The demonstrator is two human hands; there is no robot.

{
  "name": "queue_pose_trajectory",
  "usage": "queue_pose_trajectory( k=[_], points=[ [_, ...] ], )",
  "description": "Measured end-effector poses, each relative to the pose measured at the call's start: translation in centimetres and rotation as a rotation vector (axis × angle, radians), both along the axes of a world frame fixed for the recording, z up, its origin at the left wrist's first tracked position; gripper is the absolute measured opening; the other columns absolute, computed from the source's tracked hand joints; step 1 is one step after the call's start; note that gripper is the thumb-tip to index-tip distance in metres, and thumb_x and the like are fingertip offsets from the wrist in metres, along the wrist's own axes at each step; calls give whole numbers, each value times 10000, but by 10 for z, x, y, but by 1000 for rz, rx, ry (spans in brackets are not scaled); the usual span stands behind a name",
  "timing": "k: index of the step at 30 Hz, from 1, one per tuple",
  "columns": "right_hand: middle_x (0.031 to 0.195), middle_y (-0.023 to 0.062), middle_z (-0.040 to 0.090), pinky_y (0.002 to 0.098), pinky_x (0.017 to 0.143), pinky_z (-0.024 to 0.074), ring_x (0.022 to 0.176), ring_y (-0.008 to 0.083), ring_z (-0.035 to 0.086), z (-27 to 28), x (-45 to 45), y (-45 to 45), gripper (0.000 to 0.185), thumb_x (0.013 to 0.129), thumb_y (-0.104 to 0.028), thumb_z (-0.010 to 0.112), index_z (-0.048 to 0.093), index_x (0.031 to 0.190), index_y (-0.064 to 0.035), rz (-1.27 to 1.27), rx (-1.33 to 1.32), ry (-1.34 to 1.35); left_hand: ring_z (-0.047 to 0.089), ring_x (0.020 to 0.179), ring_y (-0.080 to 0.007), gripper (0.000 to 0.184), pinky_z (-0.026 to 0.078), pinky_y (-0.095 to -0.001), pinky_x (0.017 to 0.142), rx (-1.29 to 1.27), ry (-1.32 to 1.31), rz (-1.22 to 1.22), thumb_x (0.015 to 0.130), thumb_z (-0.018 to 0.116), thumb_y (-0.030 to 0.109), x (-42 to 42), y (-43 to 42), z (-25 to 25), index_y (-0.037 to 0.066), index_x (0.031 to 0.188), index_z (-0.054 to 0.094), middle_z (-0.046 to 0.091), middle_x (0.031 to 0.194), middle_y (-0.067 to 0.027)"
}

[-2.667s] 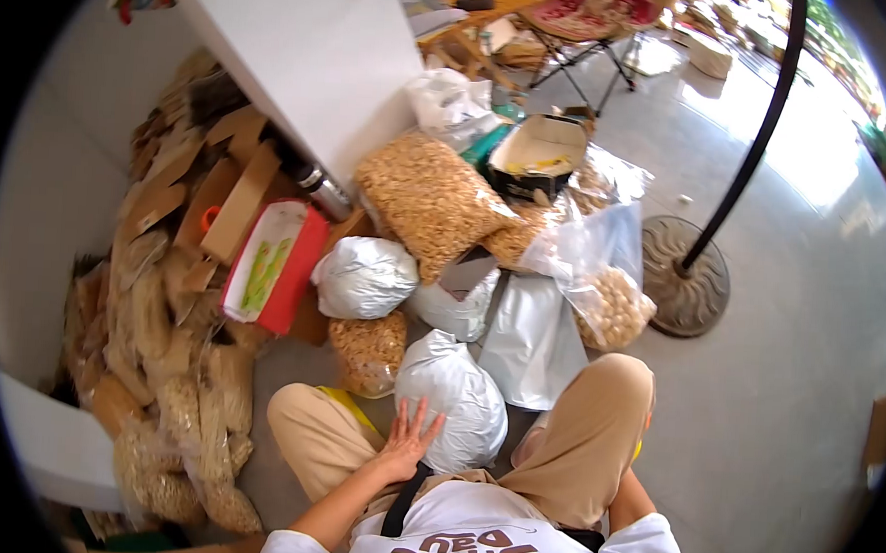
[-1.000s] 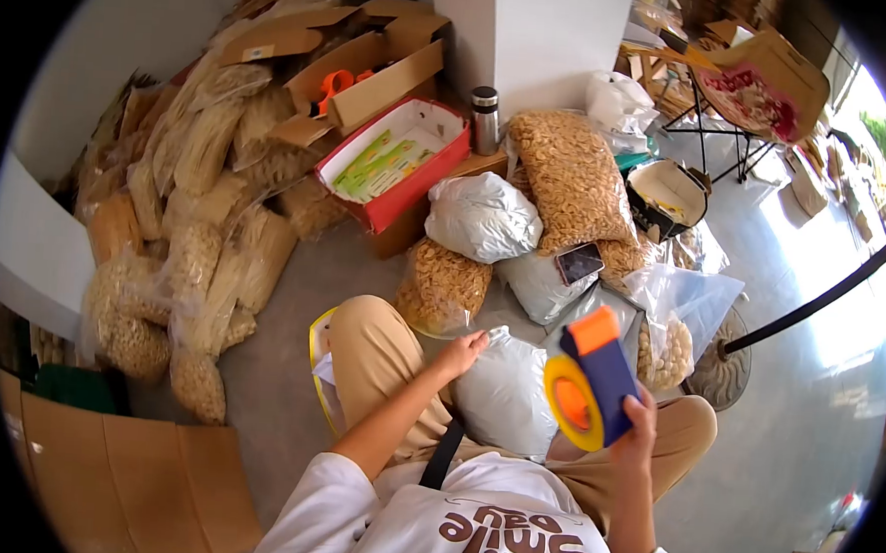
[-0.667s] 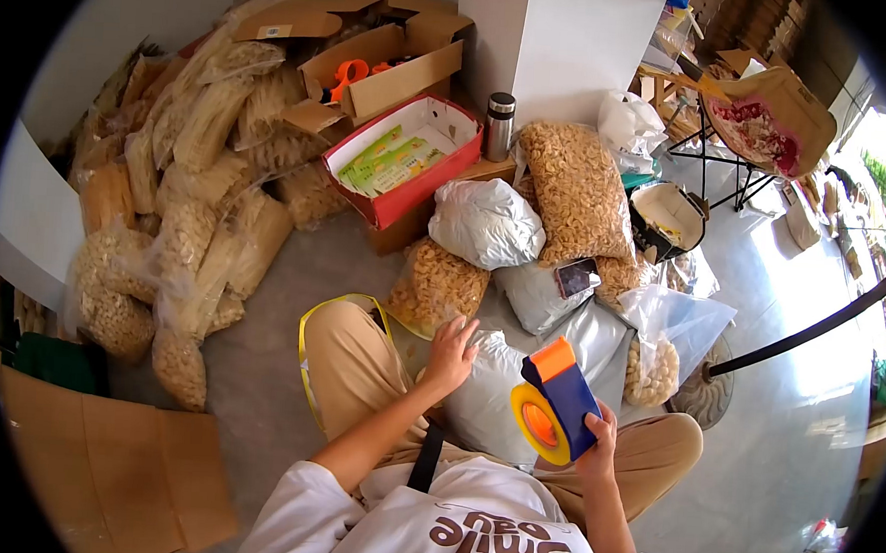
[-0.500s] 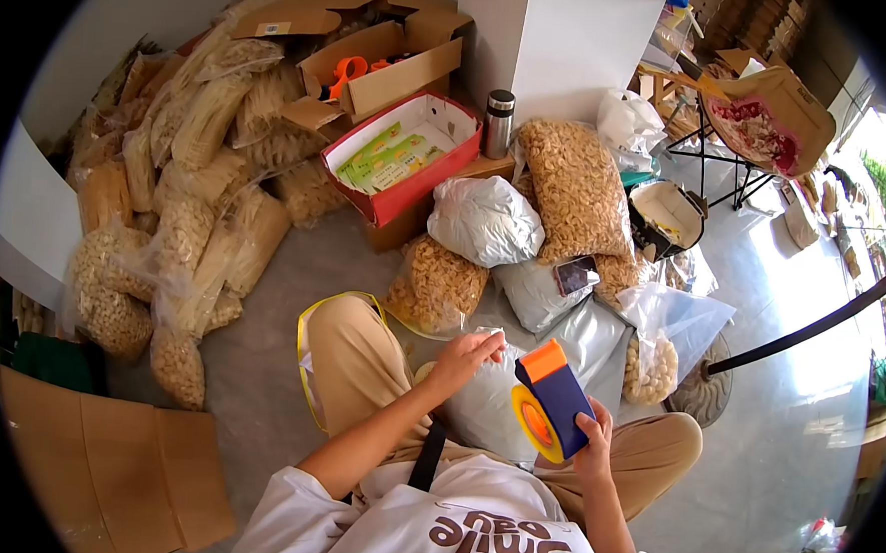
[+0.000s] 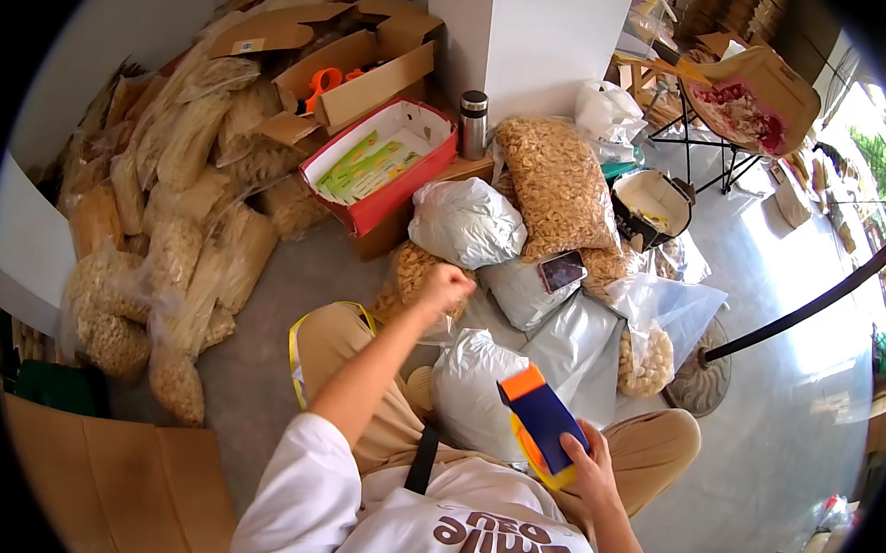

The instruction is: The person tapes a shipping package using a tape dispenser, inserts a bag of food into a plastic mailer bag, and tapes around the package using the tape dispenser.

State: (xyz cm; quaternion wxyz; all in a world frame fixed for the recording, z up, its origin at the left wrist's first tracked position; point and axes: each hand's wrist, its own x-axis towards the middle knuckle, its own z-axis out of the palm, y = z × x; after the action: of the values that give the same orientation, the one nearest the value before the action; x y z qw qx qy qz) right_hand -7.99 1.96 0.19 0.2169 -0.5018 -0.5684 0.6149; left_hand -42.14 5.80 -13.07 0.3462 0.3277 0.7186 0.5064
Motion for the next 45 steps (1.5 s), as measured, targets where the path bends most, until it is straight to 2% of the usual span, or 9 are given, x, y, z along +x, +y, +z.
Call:
queue_pose_trajectory(
  k=[13, 17, 23, 27, 31, 36, 39, 42, 45],
  points=[
    [791, 33, 566, 219, 680, 409, 728, 80, 494, -16, 58, -7, 318, 813, -249, 584, 543, 958, 32, 197, -187, -89, 550, 498, -129, 173, 451, -278, 505, -375, 293, -50, 669, 737, 175, -12, 2, -139, 55, 602, 633, 602, 563, -64],
    [804, 42, 571, 226, 700, 429, 741, 88, 515, -9, 52, -2, 308, 815, -223, 583, 539, 978, 35, 98, -283, -85, 559, 581, -101, 142, 472, -271, 609, -249, -638, -70, 628, 760, 139, 48, -51, -215, 61, 636, 642, 620, 625, -44],
    [807, 51, 574, 226, 697, 434, 734, 93, 523, -21, 62, -4, 303, 811, -207, 582, 540, 988, 36, 147, -249, -87, 546, 619, -107, 120, 452, -267, 610, -349, -108, -347, 717, 647, 144, 37, -44, -324, 26, 718, 627, 613, 705, -16],
    [809, 55, 575, 231, 702, 429, 734, 96, 516, -14, 60, -7, 313, 810, -224, 578, 542, 985, 33, 158, -238, -110, 598, 610, -152, 203, 499, -297, 608, -470, -1177, -19, 791, 441, 109, 48, -45, -190, 14, 756, 617, 645, 763, -88],
    [817, 64, 574, 232, 727, 419, 763, 107, 516, -26, 66, -11, 367, 804, -283, 584, 541, 978, 37, 96, -236, -136, 611, 646, -163, 224, 502, -300, 644, -370, -1177, -32, 801, 438, 137, 25, -55, -266, 16, 796, 626, 650, 770, -86],
    [883, 93, 587, 243, 791, 413, 843, 128, 531, -23, 66, -7, 468, 803, -349, 583, 540, 1031, 57, 149, -229, -205, 623, 804, -191, 344, 492, -315, 751, -441, 81, -101, 856, 457, 290, 31, -45, -147, 14, 980, 621, 652, 893, -94],
    [927, 109, 593, 254, 822, 408, 879, 141, 533, -11, 59, -3, 520, 803, -373, 581, 537, 1067, 72, 120, -257, -227, 572, 986, -240, 561, 443, -332, 845, 3, 13, -238, 848, 455, 498, 52, -39, -51, 71, 1209, 501, 601, 1055, -133],
    [952, 119, 596, 255, 835, 405, 894, 148, 534, -5, 57, 2, 550, 799, -387, 587, 537, 1078, 84, 95, -278, -321, 507, 1072, -309, 652, 414, -387, 886, -129, 745, -486, 838, 426, 558, 97, -57, -54, 100, 1301, 393, 528, 1168, -159],
    [965, 132, 595, 252, 807, 419, 877, 149, 544, 18, 64, 13, 587, 785, -415, 605, 540, 1069, 95, 168, -324, -311, 448, 1126, -337, 667, 380, -427, 918, -290, 617, -583, 846, 413, 546, 97, -55, -34, 109, 1341, 318, 461, 1239, -170]
  ],
)
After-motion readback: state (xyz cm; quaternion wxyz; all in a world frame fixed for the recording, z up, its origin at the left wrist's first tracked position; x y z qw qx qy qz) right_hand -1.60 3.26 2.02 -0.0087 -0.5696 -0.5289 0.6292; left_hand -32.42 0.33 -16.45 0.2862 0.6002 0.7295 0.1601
